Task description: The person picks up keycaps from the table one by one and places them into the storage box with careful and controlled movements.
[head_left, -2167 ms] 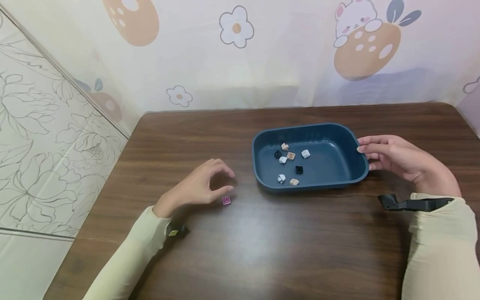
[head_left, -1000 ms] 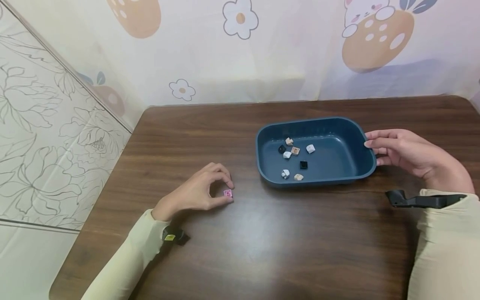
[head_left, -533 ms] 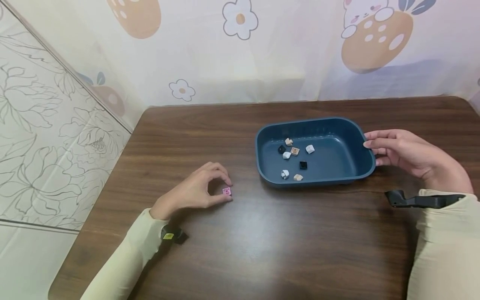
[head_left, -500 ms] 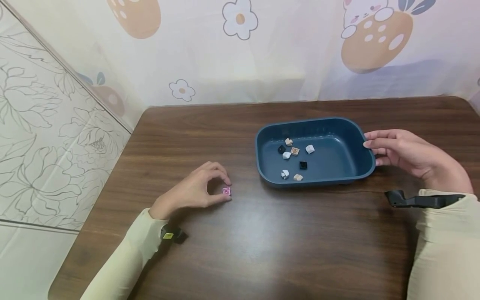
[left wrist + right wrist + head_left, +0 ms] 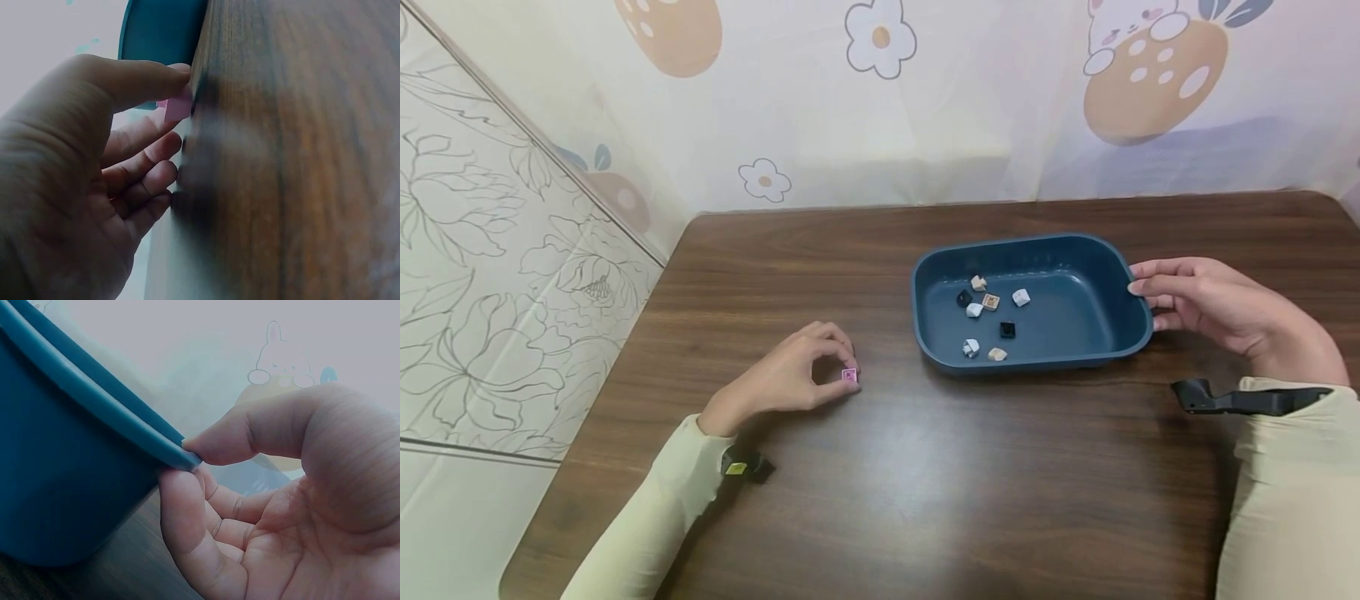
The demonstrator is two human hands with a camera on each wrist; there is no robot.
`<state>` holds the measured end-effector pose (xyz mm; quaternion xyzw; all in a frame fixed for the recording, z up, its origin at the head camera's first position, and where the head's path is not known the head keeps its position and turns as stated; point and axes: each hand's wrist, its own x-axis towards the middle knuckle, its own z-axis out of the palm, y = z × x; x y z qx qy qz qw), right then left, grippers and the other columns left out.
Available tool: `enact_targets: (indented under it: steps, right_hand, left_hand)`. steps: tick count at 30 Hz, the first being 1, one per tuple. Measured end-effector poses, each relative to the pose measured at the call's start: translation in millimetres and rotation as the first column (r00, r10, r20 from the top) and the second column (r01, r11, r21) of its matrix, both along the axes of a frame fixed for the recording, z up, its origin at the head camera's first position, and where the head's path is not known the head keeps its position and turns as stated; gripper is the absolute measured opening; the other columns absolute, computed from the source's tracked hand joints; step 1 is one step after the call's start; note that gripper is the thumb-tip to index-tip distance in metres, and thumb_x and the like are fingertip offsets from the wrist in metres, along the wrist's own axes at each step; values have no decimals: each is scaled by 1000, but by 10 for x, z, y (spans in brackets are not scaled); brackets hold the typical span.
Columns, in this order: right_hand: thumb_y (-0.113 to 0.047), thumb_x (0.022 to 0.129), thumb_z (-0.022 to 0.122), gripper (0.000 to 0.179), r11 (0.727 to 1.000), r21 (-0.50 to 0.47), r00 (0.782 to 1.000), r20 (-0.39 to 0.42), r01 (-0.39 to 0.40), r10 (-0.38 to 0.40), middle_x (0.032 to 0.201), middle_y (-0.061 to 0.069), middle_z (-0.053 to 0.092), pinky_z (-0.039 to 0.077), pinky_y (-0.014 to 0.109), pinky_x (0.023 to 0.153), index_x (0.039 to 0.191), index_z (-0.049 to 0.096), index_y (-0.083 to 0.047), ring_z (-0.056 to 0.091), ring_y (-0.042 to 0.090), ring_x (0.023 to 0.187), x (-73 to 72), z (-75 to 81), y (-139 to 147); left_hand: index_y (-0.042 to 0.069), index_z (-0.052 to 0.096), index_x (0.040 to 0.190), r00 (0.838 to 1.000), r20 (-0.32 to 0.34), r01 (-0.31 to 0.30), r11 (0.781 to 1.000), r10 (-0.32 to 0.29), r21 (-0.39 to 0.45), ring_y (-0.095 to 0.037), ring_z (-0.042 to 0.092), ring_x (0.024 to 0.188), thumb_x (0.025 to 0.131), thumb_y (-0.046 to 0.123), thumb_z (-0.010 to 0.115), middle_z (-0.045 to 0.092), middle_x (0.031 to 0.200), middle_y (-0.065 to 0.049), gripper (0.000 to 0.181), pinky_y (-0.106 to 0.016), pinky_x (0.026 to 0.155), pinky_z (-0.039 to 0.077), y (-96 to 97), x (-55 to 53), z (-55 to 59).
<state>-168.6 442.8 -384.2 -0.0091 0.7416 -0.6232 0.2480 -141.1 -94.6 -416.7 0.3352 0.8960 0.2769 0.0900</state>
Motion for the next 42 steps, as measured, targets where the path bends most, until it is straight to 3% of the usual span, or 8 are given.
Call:
enact_targets:
  steps: [10, 24, 33, 42]
  right_hand:
    - [-4, 111, 43, 42, 999, 48, 1000, -14, -13, 14, 94, -5, 76, 63, 26, 73, 109, 74, -31, 74, 10, 78, -5, 33, 17]
    - [-6, 111, 46, 40, 996, 91, 1000, -20, -19, 21, 96, -8, 76, 64, 27, 76, 108, 72, -35, 74, 10, 83, -22, 28, -4]
    - [-8, 111, 47, 37, 996, 92, 1000, -13, -5, 6, 96, -11, 76, 63, 27, 77, 107, 71, -36, 74, 8, 86, 8, 1, -15]
    - [-10, 111, 49, 34, 995, 100, 1000, -14, 4, -3, 97, -11, 76, 63, 27, 77, 107, 70, -36, 74, 7, 87, 35, 19, -34]
  left_hand:
    - [29, 79, 102, 999, 38, 9, 1000, -10, 26, -8, 60, 111, 91, 33, 82, 67, 110, 14, 12, -40, 103, 53, 67, 7, 63]
    - [24, 80, 102, 999, 43, 10, 994, -15, 106, -9, 61, 109, 93, 28, 81, 67, 107, 14, 11, -42, 103, 52, 103, -63, 186]
    - [23, 80, 104, 998, 69, 3, 990, -13, 139, -18, 63, 110, 93, 30, 80, 67, 107, 13, 13, -46, 101, 53, 189, -96, 244]
    - [25, 80, 103, 998, 66, 10, 989, -20, 147, -18, 63, 111, 94, 32, 79, 67, 107, 14, 11, -46, 102, 52, 265, -149, 317]
